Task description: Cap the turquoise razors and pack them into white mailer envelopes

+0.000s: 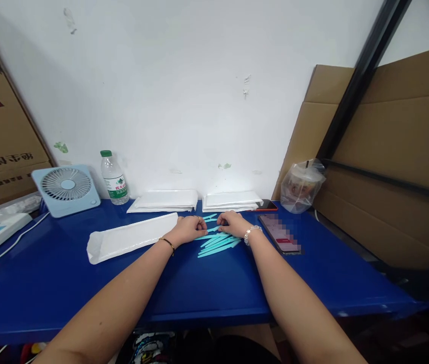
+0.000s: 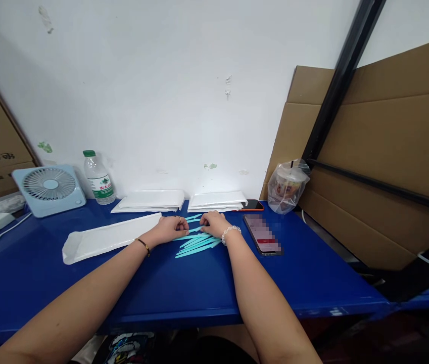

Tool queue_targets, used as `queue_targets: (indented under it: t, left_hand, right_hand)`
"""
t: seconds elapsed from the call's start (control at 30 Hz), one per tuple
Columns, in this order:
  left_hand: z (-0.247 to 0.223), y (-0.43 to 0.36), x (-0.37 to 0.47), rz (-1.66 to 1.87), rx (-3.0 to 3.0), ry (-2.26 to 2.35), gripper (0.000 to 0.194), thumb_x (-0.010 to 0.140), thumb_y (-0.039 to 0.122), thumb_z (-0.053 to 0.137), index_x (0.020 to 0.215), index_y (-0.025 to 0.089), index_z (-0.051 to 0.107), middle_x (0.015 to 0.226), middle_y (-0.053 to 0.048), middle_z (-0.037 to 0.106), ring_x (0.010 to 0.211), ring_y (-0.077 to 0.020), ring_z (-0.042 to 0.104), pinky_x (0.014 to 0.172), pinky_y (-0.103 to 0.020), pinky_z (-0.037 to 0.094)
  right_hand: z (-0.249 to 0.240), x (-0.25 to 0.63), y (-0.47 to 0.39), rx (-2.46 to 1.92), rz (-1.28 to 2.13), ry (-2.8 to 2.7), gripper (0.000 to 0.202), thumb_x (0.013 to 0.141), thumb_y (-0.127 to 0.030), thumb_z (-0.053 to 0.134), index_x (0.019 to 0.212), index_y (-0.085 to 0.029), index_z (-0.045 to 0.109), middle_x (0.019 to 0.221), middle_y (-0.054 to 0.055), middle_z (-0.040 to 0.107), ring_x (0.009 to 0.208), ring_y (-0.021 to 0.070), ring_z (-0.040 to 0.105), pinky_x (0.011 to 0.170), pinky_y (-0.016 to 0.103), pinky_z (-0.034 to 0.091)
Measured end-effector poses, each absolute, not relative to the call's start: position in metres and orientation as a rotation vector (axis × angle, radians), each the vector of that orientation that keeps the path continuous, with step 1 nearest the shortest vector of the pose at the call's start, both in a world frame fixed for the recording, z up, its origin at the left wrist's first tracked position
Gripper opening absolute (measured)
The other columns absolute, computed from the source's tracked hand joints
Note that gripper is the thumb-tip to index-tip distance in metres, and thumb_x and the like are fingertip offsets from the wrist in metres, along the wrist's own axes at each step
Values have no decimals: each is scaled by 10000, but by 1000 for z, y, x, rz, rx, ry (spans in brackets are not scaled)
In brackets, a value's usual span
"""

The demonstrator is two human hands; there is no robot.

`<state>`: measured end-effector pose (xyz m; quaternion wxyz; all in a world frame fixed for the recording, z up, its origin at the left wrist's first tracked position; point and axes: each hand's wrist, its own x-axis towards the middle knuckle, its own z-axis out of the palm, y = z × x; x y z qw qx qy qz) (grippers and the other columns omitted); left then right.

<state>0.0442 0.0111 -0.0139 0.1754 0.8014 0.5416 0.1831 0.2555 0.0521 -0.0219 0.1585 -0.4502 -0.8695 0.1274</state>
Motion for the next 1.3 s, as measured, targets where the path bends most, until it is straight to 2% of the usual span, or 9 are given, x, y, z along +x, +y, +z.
queue_targets:
  t: [0.13, 0.33, 0.5, 0.6, 0.77, 0.87, 0.97, 1.13, 1.3]
  left_hand:
    - [-15, 13, 45, 508, 2292, 1590, 150, 702, 361, 595, 748, 225, 638, 720, 24, 654, 709, -156, 584, 687, -256, 367]
    - [-13, 20, 38, 603, 2288, 1676, 119, 732, 323, 560, 746, 222, 621, 746, 9, 659, 739, -175, 585, 741, -293, 353]
    - [-16, 25, 28, 646, 2251, 1753, 152, 731, 344, 559, 799, 230, 633, 800, -4, 663, 795, -200, 585, 785, -323, 350]
    - [-16, 23, 28, 669, 2268, 1750, 229, 711, 393, 584, 873, 239, 633, 859, -9, 660, 865, -213, 575, 816, -323, 346]
    - [-11, 12, 35, 574, 2358, 1439, 284, 695, 496, 588, 796, 238, 653, 816, -3, 647, 790, -184, 576, 716, -267, 375]
    - [-10, 7, 38, 471, 2318, 1374, 267, 668, 487, 618, 737, 233, 657, 727, 6, 642, 703, -169, 569, 658, -253, 374]
    - [-11, 6, 39, 512, 2257, 1444, 230, 700, 445, 590, 722, 222, 642, 683, 12, 637, 656, -162, 563, 627, -252, 373]
    - [-10, 10, 41, 666, 2306, 1487, 210, 741, 415, 557, 722, 220, 630, 692, 14, 640, 654, -158, 572, 646, -259, 376]
    - [-15, 20, 36, 721, 2378, 1639, 174, 747, 379, 563, 720, 222, 631, 722, 5, 650, 714, -181, 585, 725, -290, 364]
  right_hand:
    - [-21, 254, 52, -1289, 370, -2460, 94, 701, -279, 667, 755, -204, 652, 859, 39, 614, 882, 200, 519, 746, 295, 341]
    - [-21, 260, 58, -1256, 416, -2409, 70, 721, -264, 634, 703, -196, 638, 688, -4, 619, 672, 133, 535, 630, 235, 362]
    - [-19, 286, 66, -1388, 316, -2229, 52, 709, -211, 612, 689, -184, 651, 693, 23, 626, 690, 157, 532, 647, 262, 366]
    - [-17, 297, 66, -1403, 307, -2218, 54, 686, -204, 628, 707, -200, 677, 765, 25, 636, 756, 170, 534, 686, 274, 368]
    - [-13, 296, 58, -1341, 445, -2335, 94, 624, -246, 700, 714, -221, 711, 796, 13, 647, 741, 161, 550, 670, 256, 386]
    - [-10, 290, 54, -1274, 512, -2350, 127, 660, -297, 676, 750, -218, 718, 835, 24, 643, 744, 159, 555, 675, 256, 402]
    - [-7, 282, 48, -1091, 675, -2377, 219, 703, -391, 637, 801, -216, 723, 850, 32, 645, 743, 160, 559, 666, 254, 417]
    - [-10, 274, 45, -1040, 884, -2365, 244, 671, -401, 655, 785, -192, 713, 684, 9, 638, 619, 144, 533, 570, 240, 401]
    - [-16, 288, 57, -1263, 613, -2233, 183, 685, -357, 640, 679, -186, 703, 602, 10, 624, 574, 142, 521, 561, 249, 371]
